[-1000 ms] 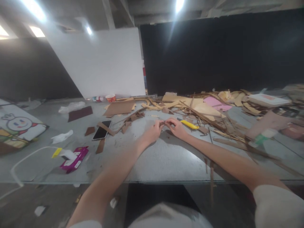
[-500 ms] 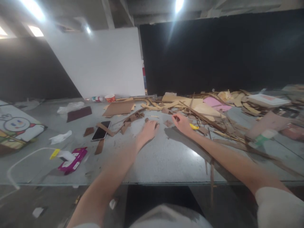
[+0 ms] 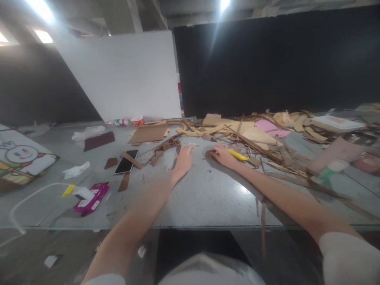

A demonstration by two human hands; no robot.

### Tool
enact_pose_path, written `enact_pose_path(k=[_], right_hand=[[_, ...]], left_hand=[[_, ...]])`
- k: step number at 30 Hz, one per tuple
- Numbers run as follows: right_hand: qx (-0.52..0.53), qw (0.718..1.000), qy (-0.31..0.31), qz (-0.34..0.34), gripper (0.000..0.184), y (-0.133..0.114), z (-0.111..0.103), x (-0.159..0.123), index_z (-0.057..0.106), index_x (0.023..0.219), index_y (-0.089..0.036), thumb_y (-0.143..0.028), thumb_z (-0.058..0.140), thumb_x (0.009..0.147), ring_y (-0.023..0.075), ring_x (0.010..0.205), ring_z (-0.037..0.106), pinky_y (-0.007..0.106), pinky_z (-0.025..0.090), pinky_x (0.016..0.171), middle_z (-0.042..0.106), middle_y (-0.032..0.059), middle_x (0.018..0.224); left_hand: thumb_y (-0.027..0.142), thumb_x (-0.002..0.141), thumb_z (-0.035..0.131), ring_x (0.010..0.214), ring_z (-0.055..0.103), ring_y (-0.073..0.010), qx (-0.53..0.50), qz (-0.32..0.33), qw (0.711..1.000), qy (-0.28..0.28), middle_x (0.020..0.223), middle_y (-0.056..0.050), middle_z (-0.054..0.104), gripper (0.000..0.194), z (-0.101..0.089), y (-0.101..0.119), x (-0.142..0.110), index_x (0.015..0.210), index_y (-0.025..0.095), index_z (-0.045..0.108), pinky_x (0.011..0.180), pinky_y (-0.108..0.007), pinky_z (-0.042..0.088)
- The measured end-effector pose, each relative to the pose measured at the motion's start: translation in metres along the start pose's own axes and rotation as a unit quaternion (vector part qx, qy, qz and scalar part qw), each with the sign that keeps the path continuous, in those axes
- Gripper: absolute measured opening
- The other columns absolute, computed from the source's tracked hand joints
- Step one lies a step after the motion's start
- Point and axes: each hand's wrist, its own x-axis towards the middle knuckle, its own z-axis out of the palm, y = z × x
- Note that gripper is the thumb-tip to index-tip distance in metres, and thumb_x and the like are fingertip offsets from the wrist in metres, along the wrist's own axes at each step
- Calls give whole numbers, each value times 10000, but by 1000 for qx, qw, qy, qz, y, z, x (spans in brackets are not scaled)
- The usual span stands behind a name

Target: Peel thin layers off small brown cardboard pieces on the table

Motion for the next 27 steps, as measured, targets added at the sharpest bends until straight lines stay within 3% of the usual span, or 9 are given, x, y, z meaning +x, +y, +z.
enact_pose_path(k=[2, 7, 11, 16, 21, 27], right_hand=[[76, 997, -16, 8, 242, -11, -1, 1, 783, 956, -217, -347, 604, 1054, 225, 839, 704, 369, 556, 816, 792, 51, 910], [154, 988, -27, 9, 253, -33, 2, -1, 800, 1008, -213, -424, 661, 1014, 202, 775, 700, 322, 547, 714, 821, 47, 914], [183, 983, 3, 35, 306, -35, 1, -4, 720, 1099, -204, -492, 682, 1001, 209, 758, 708, 339, 564, 745, 803, 41, 867], [166, 984, 33, 48, 278, -32, 0, -3, 649, 1180, -212, -438, 545, 1057, 222, 772, 723, 363, 572, 783, 789, 43, 867], [115, 993, 17, -11, 265, -37, 3, -6, 656, 1241, -223, -353, 606, 1015, 223, 809, 711, 371, 584, 812, 780, 65, 992], [109, 992, 11, -67, 207, -39, 5, -7, 732, 1178, -226, -301, 626, 1017, 200, 818, 692, 373, 604, 829, 754, 96, 1162]], left_hand=[[336, 1116, 487, 1282, 661, -292, -66, -12, 998, -11, 1314, -132, 755, 308, 2, 10, -2, 1257, 207, 728, 1139, -468, 519], [425, 1082, 577, 1026, 769, -273, -160, -37, 982, -97, 1048, -86, 821, 315, 14, 22, -11, 1241, 215, 752, 974, -393, 599], [379, 1057, 595, 854, 775, -236, -205, -61, 973, -83, 970, -57, 818, 247, 24, 16, -11, 1139, 207, 752, 850, -360, 627], [403, 1049, 610, 886, 798, -253, -233, -83, 968, -52, 957, -76, 822, 244, 30, 5, -7, 1084, 192, 727, 843, -371, 642], [467, 1050, 635, 788, 806, -252, -260, -121, 957, -39, 940, -87, 829, 293, 28, -1, -3, 1099, 188, 712, 805, -376, 644], [512, 1018, 706, 754, 797, -238, -296, -146, 943, -39, 910, -82, 827, 354, 27, -2, 0, 1154, 186, 712, 768, -355, 638]])
